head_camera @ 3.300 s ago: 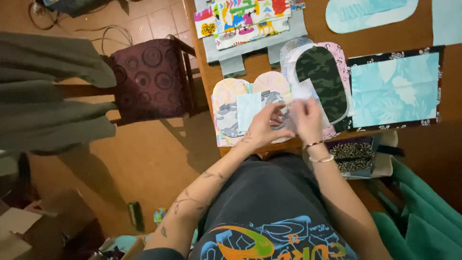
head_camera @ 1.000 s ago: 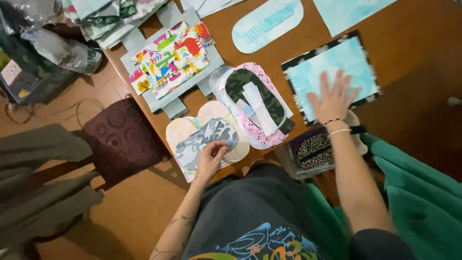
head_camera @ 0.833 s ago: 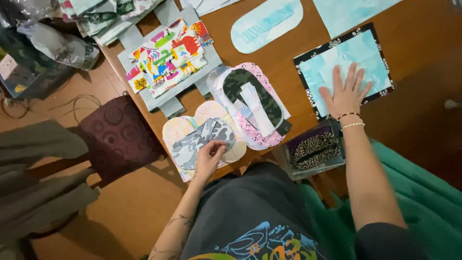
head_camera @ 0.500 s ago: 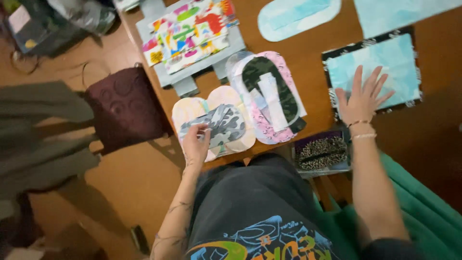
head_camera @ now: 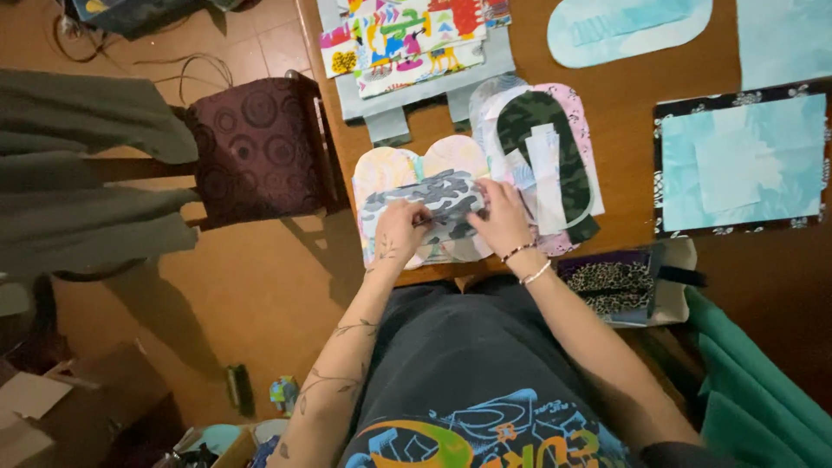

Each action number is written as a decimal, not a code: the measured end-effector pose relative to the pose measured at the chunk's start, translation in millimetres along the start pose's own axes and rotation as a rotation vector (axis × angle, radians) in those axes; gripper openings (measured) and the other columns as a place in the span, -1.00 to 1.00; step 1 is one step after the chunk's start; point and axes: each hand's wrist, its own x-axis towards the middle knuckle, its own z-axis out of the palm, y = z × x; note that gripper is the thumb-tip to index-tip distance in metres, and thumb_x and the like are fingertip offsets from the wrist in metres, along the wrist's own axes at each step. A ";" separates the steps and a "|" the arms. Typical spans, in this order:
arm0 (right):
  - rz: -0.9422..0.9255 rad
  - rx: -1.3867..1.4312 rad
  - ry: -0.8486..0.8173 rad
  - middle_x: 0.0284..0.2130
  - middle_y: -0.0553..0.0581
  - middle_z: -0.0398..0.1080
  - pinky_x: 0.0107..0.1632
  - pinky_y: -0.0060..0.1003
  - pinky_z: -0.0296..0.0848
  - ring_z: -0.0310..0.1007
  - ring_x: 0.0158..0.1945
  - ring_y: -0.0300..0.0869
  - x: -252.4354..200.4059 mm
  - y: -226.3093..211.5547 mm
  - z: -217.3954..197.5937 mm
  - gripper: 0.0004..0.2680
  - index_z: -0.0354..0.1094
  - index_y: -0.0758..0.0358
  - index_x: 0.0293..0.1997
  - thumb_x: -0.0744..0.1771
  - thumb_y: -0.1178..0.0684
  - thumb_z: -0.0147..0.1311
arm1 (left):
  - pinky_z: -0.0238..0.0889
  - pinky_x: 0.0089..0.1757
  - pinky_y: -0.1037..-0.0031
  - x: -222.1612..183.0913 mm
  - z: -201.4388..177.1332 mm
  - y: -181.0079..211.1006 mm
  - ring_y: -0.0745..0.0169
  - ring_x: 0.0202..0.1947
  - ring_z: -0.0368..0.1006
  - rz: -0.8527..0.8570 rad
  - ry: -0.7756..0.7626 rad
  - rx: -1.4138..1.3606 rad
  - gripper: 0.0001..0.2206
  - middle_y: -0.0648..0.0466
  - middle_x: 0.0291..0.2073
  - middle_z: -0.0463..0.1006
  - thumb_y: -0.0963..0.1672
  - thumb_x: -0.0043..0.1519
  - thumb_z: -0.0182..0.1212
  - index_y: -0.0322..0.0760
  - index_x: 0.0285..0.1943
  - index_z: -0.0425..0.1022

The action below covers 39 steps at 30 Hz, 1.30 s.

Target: Organizing and sorting various fabric pieces and patterns on a work table

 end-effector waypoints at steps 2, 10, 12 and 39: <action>0.006 -0.011 0.009 -0.06 0.15 0.29 0.20 -0.03 0.34 0.36 0.10 0.09 5.8 0.2 2.6 -0.48 0.24 0.04 0.28 0.19 0.02 0.35 | 0.42 -0.12 0.20 -14.9 -22.5 5.5 -0.01 -0.18 0.55 0.048 -0.049 -0.049 -0.86 0.13 -0.34 0.51 -0.05 0.11 0.35 0.08 -0.17 0.55; -0.049 -0.125 0.088 -0.05 0.06 0.27 0.15 -0.09 0.40 0.36 0.08 0.05 11.9 -1.3 10.9 -0.56 0.34 -0.02 0.16 0.19 -0.03 0.39 | 0.43 -0.10 0.09 -23.0 -47.5 -18.3 -0.16 -0.12 0.57 0.178 -0.224 -0.118 -0.86 -0.04 -0.21 0.59 -0.10 0.36 0.00 -0.05 0.03 0.43; -0.060 -0.145 0.107 -0.11 0.07 0.26 0.13 -0.08 0.39 0.39 0.03 0.08 10.9 -5.6 8.7 -0.71 0.39 0.13 -0.12 0.19 0.00 0.39 | 0.43 -0.12 0.06 -18.6 -42.4 -25.3 -0.22 -0.15 0.57 0.267 -0.205 -0.133 -0.88 -0.07 -0.22 0.57 -0.12 0.33 0.04 -0.08 -0.01 0.45; 0.283 0.265 0.220 -0.11 0.26 0.36 0.04 -0.15 0.51 0.50 -0.11 -0.01 -27.3 -54.4 1.3 -0.55 0.27 0.34 0.19 0.25 0.05 0.41 | 0.03 -0.41 0.42 -33.1 -124.1 -105.5 0.22 -0.54 0.26 0.284 -0.256 -2.463 -0.89 0.02 -0.12 0.54 -0.15 0.25 0.17 -0.26 -0.15 0.38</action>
